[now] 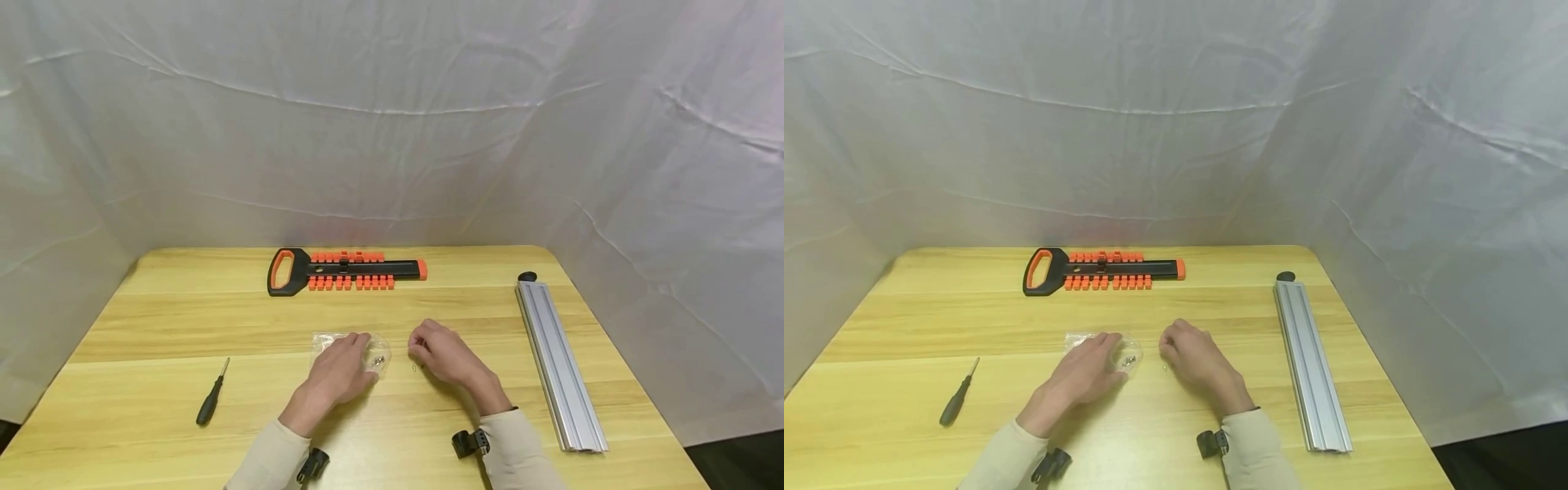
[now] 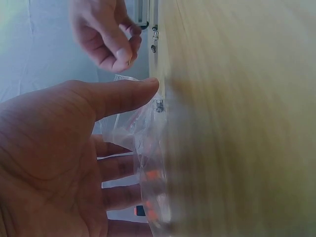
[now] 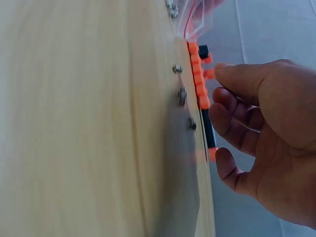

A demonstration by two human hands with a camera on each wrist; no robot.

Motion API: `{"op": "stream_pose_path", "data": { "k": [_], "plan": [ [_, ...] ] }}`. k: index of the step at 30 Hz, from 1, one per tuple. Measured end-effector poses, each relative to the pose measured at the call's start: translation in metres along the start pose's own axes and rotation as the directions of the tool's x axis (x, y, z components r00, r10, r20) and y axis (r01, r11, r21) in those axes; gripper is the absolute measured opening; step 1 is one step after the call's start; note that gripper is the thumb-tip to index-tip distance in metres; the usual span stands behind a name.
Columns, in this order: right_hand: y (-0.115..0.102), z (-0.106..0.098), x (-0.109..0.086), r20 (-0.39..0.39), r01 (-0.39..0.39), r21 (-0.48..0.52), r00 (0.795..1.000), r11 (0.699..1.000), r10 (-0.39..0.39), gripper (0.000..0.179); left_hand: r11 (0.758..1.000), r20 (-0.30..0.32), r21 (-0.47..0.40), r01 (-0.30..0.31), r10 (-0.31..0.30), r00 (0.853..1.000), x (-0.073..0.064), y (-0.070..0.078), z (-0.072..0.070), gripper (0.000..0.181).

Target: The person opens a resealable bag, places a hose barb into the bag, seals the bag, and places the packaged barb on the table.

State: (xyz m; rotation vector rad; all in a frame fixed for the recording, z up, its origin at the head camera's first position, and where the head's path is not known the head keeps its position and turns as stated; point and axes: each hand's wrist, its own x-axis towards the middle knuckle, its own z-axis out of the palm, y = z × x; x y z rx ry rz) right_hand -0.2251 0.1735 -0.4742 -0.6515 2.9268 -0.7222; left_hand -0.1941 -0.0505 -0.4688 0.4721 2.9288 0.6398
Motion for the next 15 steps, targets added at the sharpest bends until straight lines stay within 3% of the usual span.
{"op": "stream_pose_path", "data": {
  "k": [15],
  "plan": [
    [-0.031,0.017,0.016,0.074,0.107,-0.043,0.992,0.993,-0.104,0.008,1.000,-0.018,0.009,-0.024,0.024,1.000,-0.001,-0.001,-0.001,0.064]
  ]
}}
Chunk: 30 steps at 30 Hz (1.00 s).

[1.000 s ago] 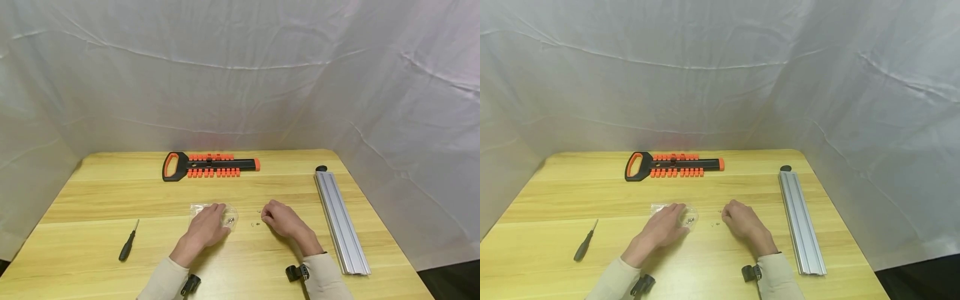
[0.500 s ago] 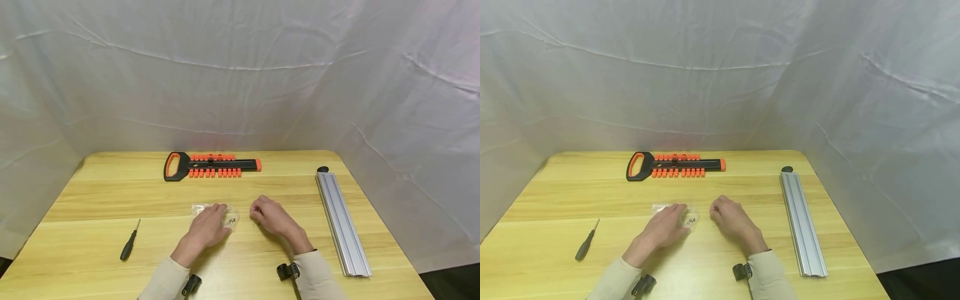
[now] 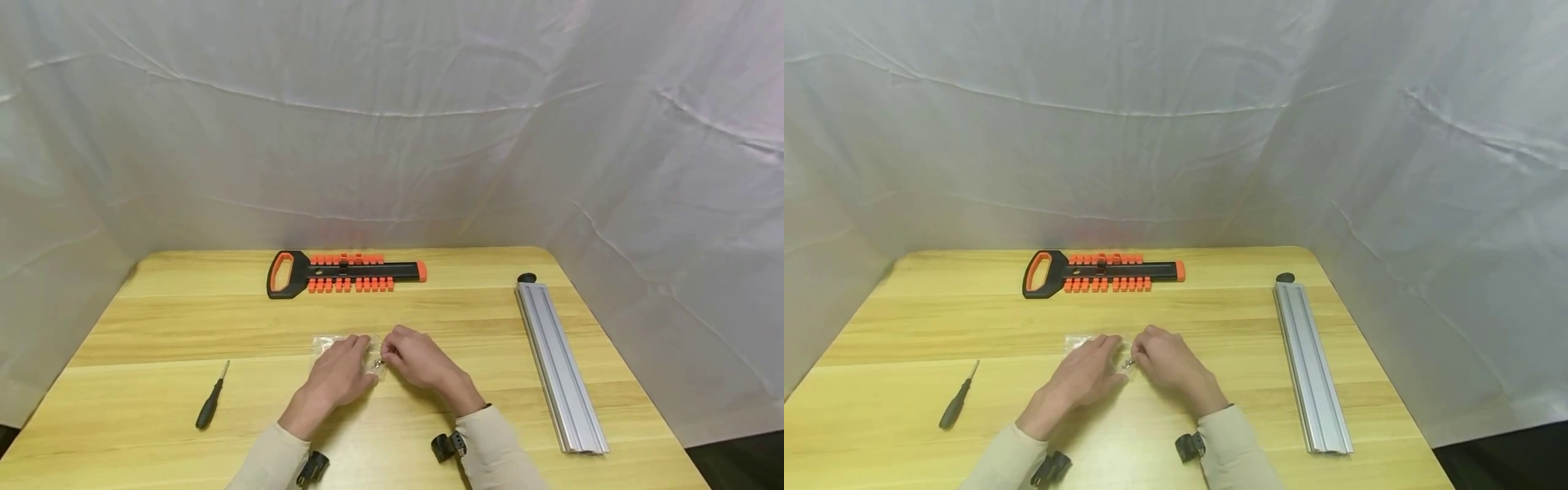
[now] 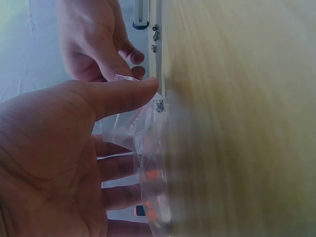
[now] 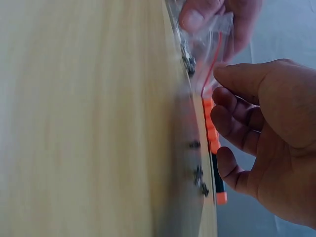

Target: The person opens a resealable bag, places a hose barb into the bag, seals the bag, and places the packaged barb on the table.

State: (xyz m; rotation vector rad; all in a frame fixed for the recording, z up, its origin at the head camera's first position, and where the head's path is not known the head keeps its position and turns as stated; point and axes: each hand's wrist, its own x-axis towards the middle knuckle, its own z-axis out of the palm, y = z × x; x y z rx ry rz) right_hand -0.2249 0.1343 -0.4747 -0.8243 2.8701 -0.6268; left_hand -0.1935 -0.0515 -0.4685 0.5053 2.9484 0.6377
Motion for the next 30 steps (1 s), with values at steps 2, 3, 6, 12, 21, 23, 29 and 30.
{"op": "stream_pose_path", "data": {
  "k": [2,3,6,12,21,23,29,30],
  "plan": [
    [-0.003,0.002,0.002,0.008,0.008,0.002,1.000,1.000,-0.008,0.008,1.000,-0.001,0.000,-0.004,0.004,1.000,0.000,0.000,0.000,0.064],
    [-0.004,0.002,0.002,0.012,0.010,0.004,1.000,1.000,-0.010,0.008,1.000,-0.001,0.000,-0.004,0.004,1.000,0.000,-0.001,0.000,0.064],
    [-0.006,0.004,0.004,0.023,0.014,0.004,1.000,1.000,-0.014,0.008,1.000,-0.003,-0.003,-0.006,0.006,1.000,0.000,-0.001,0.000,0.064],
    [-0.008,0.004,0.003,0.028,0.012,-0.007,1.000,1.000,-0.012,0.007,1.000,-0.001,-0.006,-0.007,0.007,1.000,-0.001,0.000,0.000,0.063],
    [0.004,-0.005,-0.004,0.006,-0.035,0.052,0.999,0.998,0.035,0.009,1.000,-0.004,-0.005,-0.001,0.001,1.000,0.000,0.000,0.000,0.065],
    [0.009,-0.006,-0.006,-0.012,-0.039,0.059,0.999,0.998,0.039,0.009,1.000,-0.003,-0.009,0.001,-0.001,1.000,0.000,0.001,-0.001,0.066],
    [0.023,-0.009,-0.011,-0.043,-0.060,0.077,0.997,0.995,0.063,0.010,1.000,0.001,-0.012,0.003,-0.003,1.000,0.000,0.000,0.000,0.067],
    [0.025,-0.009,-0.012,-0.044,-0.064,0.079,0.997,0.995,0.067,0.010,1.000,0.001,-0.009,0.003,-0.003,1.000,0.000,0.000,0.000,0.066]
  ]
}}
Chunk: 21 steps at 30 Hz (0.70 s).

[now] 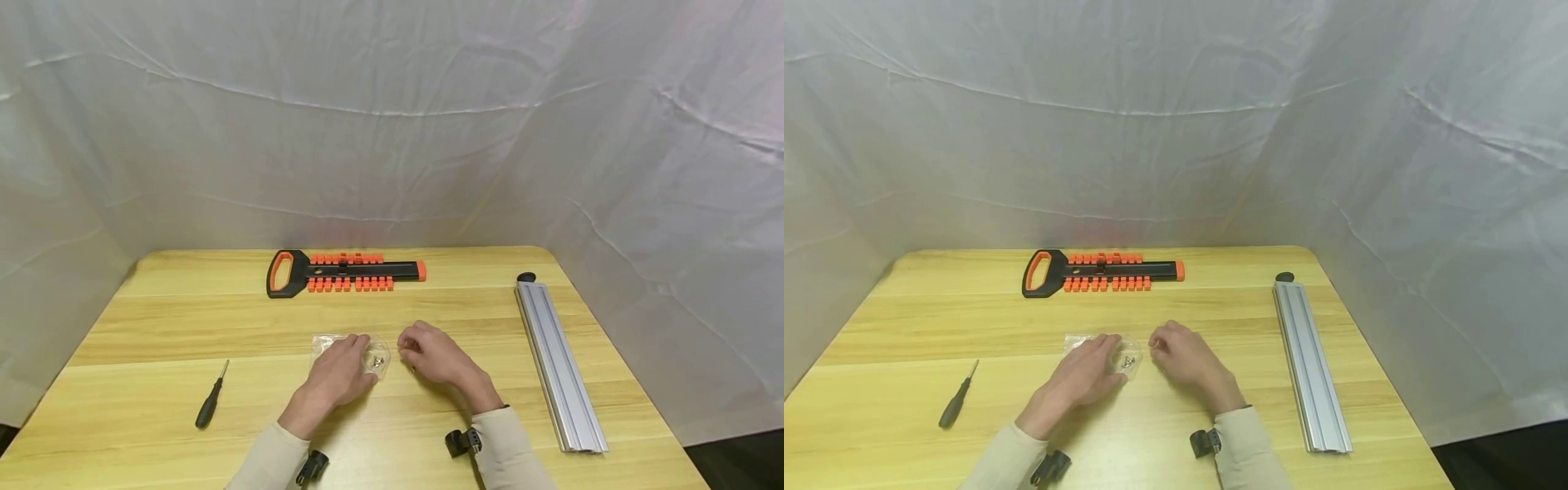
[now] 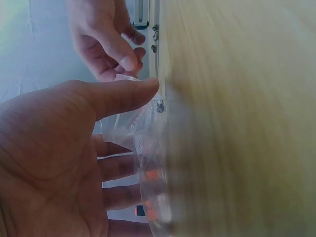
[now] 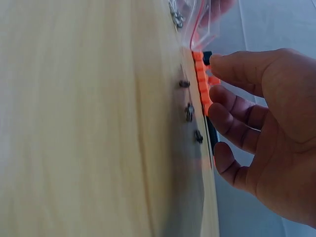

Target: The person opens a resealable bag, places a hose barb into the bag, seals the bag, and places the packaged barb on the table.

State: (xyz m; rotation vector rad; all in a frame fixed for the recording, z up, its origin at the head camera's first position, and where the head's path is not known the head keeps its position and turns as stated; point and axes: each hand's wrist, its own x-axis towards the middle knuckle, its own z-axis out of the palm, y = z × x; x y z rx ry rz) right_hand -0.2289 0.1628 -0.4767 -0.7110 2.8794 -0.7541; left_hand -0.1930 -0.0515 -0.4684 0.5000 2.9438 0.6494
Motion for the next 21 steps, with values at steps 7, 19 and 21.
{"op": "stream_pose_path", "data": {
  "k": [7,19,21],
  "plan": [
    [0.008,-0.004,-0.006,-0.009,-0.039,0.027,0.999,0.999,0.039,0.012,1.000,0.003,-0.006,0.006,-0.006,1.000,0.000,-0.001,0.000,0.066],
    [0.025,-0.010,-0.015,-0.019,-0.094,0.004,0.995,0.996,0.094,0.014,1.000,0.009,-0.013,0.008,-0.008,1.000,0.001,-0.001,0.000,0.067],
    [0.026,-0.010,-0.015,-0.014,-0.108,-0.005,0.994,0.994,0.108,0.014,1.000,0.009,-0.013,0.007,-0.006,1.000,0.001,-0.001,0.000,0.067]
  ]
}}
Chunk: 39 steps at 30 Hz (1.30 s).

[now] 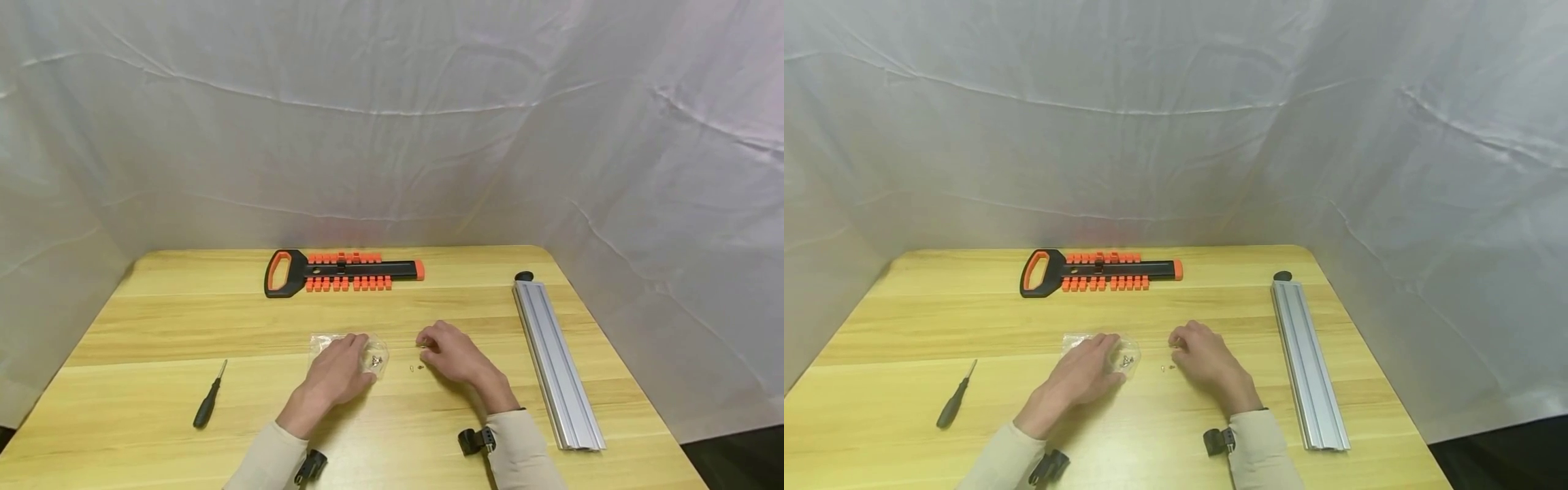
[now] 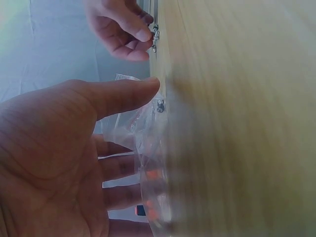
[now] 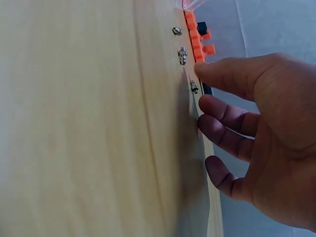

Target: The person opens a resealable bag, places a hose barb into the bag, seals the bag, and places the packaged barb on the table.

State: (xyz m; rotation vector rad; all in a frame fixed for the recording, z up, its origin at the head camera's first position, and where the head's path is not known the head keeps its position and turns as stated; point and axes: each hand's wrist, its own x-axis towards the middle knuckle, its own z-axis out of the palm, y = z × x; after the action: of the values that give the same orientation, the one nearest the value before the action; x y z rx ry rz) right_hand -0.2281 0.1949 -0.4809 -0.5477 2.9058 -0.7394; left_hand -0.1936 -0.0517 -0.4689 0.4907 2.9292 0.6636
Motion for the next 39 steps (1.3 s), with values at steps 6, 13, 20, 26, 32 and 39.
{"op": "stream_pose_path", "data": {
  "k": [6,13,20,26,32,39],
  "plan": [
    [0.003,-0.001,0.000,-0.007,-0.051,-0.073,0.999,0.996,0.050,0.013,1.000,0.000,0.001,0.001,-0.001,1.000,0.000,0.000,-0.001,0.067],
    [0.005,0.003,0.002,0.004,-0.112,-0.120,0.994,0.986,0.113,0.006,1.000,0.013,-0.001,0.012,-0.012,1.000,-0.002,0.001,0.000,0.068],
    [0.002,0.002,0.003,-0.013,-0.104,-0.128,0.995,0.986,0.104,0.005,1.000,0.006,0.008,0.008,-0.008,1.000,-0.001,0.002,0.000,0.068],
    [0.000,0.002,0.003,0.017,-0.090,-0.137,0.995,0.986,0.093,0.007,1.000,-0.001,0.011,-0.002,0.002,1.000,-0.001,0.001,0.000,0.068],
    [-0.004,0.003,0.002,0.042,-0.051,-0.091,0.998,0.995,0.055,0.008,1.000,0.001,0.009,0.001,-0.001,1.000,0.000,0.001,0.000,0.068],
    [-0.013,0.009,0.007,0.055,-0.001,-0.016,0.999,1.000,0.001,0.010,1.000,-0.005,0.012,0.001,-0.001,1.000,0.000,0.001,0.001,0.067]
  ]
}}
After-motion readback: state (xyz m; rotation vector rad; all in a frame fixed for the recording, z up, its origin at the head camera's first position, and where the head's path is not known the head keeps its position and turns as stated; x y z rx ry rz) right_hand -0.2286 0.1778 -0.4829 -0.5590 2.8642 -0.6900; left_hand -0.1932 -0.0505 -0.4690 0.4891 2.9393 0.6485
